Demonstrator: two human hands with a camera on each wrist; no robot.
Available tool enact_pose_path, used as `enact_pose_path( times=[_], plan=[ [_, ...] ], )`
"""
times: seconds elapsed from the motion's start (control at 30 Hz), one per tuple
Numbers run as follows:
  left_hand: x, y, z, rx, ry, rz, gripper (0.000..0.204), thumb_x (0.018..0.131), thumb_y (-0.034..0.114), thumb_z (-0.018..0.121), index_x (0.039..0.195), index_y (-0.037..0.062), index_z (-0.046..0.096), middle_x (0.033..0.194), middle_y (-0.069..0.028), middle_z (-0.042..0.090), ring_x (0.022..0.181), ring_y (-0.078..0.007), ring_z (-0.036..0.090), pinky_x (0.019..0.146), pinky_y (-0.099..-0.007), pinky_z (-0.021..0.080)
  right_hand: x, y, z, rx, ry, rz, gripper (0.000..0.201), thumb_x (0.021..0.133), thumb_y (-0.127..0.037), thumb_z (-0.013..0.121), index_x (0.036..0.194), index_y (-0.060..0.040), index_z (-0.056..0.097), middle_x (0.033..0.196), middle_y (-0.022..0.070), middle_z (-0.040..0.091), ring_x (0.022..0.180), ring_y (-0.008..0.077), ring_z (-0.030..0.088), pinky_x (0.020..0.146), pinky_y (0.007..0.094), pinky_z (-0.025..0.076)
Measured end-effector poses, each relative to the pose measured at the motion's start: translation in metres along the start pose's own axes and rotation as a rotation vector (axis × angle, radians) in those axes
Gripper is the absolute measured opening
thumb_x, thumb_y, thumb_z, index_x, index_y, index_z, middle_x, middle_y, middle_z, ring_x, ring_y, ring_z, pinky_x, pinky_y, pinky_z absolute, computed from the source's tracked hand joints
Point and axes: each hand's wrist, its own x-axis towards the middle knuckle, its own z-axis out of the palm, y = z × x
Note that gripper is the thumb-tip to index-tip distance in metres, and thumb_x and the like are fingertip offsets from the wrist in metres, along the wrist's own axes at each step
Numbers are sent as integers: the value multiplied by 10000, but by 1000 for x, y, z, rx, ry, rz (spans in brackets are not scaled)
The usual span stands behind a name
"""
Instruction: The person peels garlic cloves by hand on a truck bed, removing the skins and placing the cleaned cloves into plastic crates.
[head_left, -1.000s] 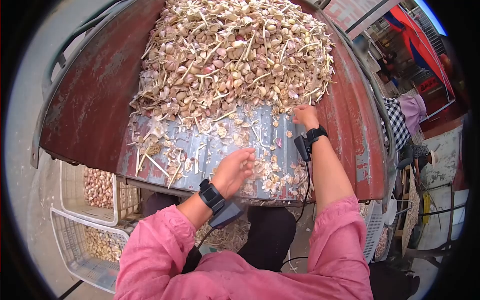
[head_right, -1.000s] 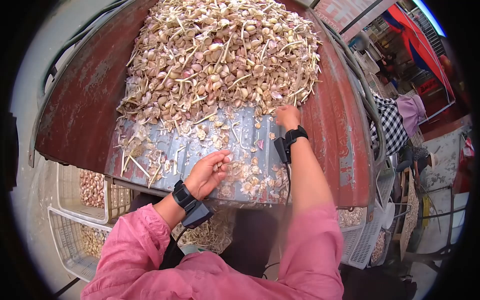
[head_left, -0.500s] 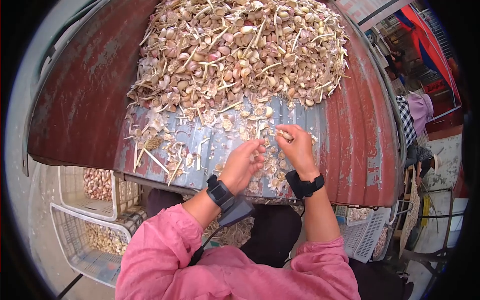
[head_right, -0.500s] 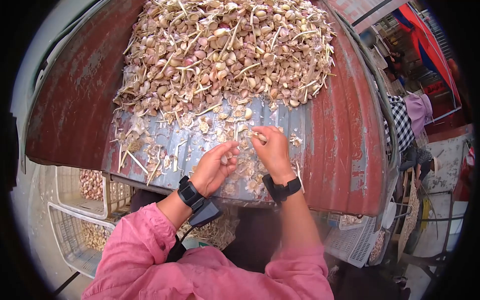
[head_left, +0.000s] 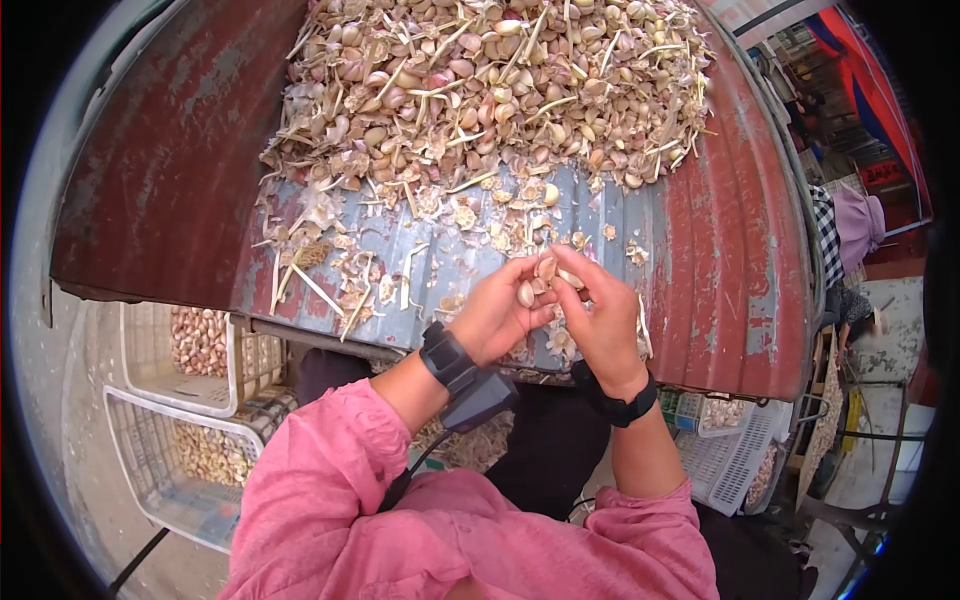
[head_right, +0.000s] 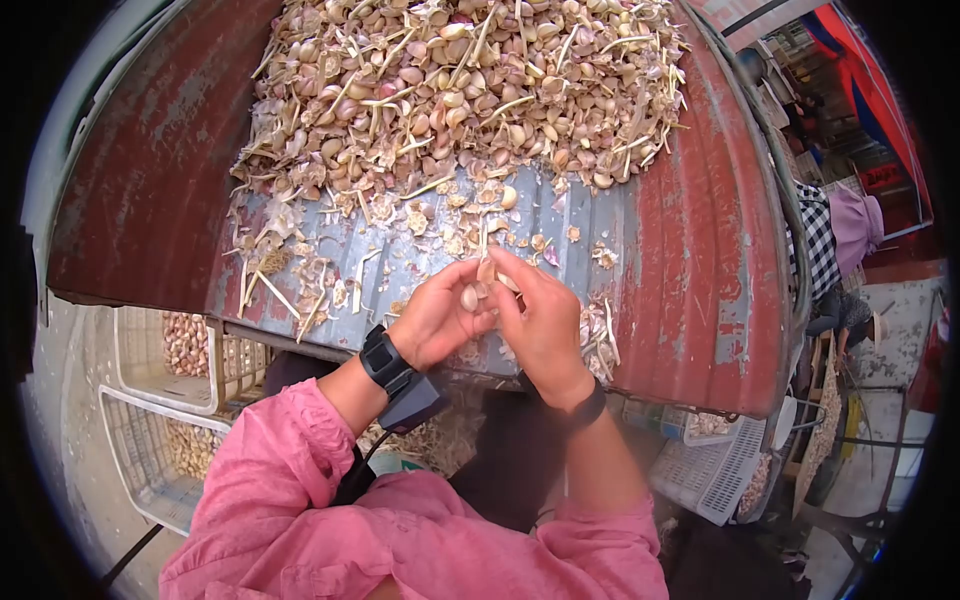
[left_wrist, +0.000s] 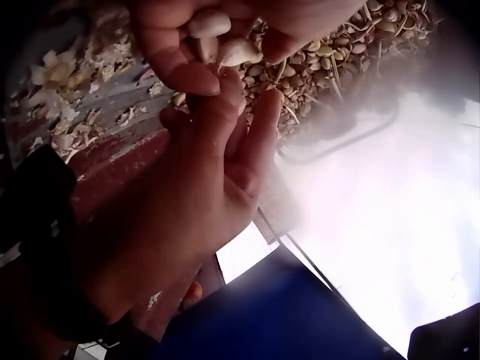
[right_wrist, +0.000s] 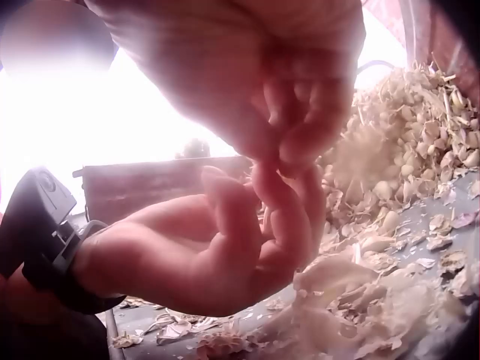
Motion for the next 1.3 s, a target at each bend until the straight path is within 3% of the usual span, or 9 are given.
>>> enact_pose_path(
  times=[0.13, 0.3, 0.37, 0.53, 0.7, 0.83, 0.9, 0.97, 1.3],
  plan=[
    [-4, 0, 9, -33, -35, 25, 263, 895, 266, 382, 1017, 61, 492, 890, -53, 574, 805, -156, 565, 735, -292, 471, -1, -3, 0, -301, -86, -214, 321, 712, -22, 575, 1031, -45, 556, 854, 135, 585, 694, 247, 577, 610, 302, 452],
    [-2, -2, 3, -146, 102, 18, 262, 888, 243, 407, 1030, 37, 486, 885, -76, 572, 780, -157, 572, 691, -272, 494, 14, -12, 1, 225, -79, 109, 301, 721, -21, 574, 1022, -26, 556, 850, 128, 588, 678, 232, 584, 600, 298, 463],
    [5, -2, -19, -364, -170, -52, 246, 885, 190, 418, 1059, 24, 466, 906, -95, 567, 761, -170, 583, 654, -262, 511, 40, 20, -8, -52, -83, 57, 258, 718, -34, 577, 976, -19, 580, 858, 137, 591, 649, 213, 583, 590, 286, 468],
    [2, 8, -4, -294, 53, 40, 224, 880, 153, 429, 1057, 20, 467, 893, -93, 567, 733, -162, 582, 614, -235, 512, 71, 88, 13, -355, -287, -8, 266, 691, -60, 599, 955, -30, 591, 821, 142, 595, 640, 208, 589, 595, 280, 470],
    [-3, 13, 2, -199, 199, 145, 242, 879, 171, 442, 1070, 26, 469, 863, -71, 566, 742, -141, 573, 632, -224, 501, 63, 79, 0, 482, -411, 578, 211, 744, -48, 583, 944, 15, 559, 837, 61, 585, 716, 118, 569, 602, 238, 481],
    [-10, 13, 11, 101, 239, 168, 244, 864, 202, 482, 1047, 44, 511, 821, -21, 559, 660, -71, 518, 542, -181, 434, 41, 47, -14, 553, -412, 630, 199, 760, -55, 587, 943, 14, 547, 787, 27, 583, 713, 106, 564, 574, 226, 479],
    [-11, 12, 14, 255, 234, 156, 239, 860, 211, 491, 1031, 49, 529, 798, -4, 555, 618, -48, 491, 496, -164, 400, 29, 29, -8, 414, -350, 530, 152, 743, -45, 589, 883, 12, 573, 745, 53, 584, 629, 112, 561, 534, 230, 460],
    [-12, 8, 17, 585, 233, 235, 242, 858, 236, 494, 997, 47, 554, 749, 14, 537, 553, -32, 441, 435, -159, 336, 20, 9, -5, -308, -186, -51, 167, 720, -24, 584, 886, -19, 587, 705, 87, 564, 609, 189, 558, 537, 275, 445],
    [-16, 15, 20, 453, 65, 202, 192, 874, 215, 465, 947, 43, 506, 720, 7, 509, 523, -32, 425, 401, -154, 295, 11, -11, -7, -58, -47, -70, 209, 693, 1, 579, 897, -40, 603, 739, 99, 558, 622, 219, 551, 550, 283, 444]
  ],
)
